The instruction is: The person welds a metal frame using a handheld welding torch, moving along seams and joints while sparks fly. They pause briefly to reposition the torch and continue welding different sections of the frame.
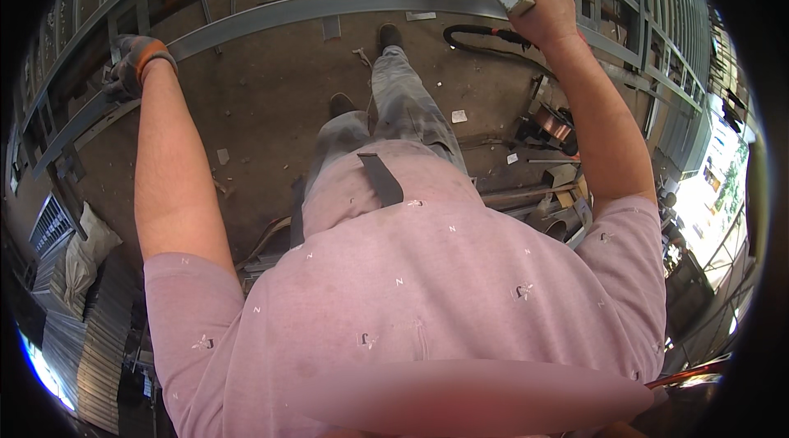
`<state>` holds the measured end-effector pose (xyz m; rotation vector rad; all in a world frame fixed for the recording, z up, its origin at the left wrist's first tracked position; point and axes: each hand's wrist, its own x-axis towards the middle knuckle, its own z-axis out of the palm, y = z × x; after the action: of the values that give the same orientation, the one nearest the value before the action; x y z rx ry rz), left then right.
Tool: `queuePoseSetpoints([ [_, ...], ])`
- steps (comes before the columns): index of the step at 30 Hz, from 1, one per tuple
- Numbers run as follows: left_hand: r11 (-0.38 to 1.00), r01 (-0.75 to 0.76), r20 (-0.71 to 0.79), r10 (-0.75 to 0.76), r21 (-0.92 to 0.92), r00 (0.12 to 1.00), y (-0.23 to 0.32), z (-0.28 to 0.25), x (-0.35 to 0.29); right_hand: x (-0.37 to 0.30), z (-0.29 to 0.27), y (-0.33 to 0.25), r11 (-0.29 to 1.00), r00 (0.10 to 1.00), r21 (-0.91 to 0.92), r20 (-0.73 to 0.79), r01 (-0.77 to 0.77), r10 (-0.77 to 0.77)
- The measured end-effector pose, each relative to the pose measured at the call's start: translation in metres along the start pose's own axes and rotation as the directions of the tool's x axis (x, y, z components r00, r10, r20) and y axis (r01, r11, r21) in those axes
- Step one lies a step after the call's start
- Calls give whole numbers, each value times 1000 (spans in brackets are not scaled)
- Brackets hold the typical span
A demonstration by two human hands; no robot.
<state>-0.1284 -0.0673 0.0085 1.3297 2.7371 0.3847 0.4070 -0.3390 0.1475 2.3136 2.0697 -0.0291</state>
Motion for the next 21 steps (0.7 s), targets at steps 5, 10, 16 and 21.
queuePoseSetpoints([
  [5,998,20,10,-20,-61,1000,7,-12,-12,-1,-1,1,1000,1000,-1,6,1,-1],
  [10,992,47,20,-45,-113,999,12,-22,-20,-1,-3,1,1000,1000,3,10,7,-7],
  [16,982,84,31,-80,-168,996,17,-33,-25,-10,-19,-7,999,1000,42,20,-25,24],
  [21,972,118,47,-110,-203,993,19,-39,-30,-12,-35,-28,988,999,145,-7,45,-45],
])
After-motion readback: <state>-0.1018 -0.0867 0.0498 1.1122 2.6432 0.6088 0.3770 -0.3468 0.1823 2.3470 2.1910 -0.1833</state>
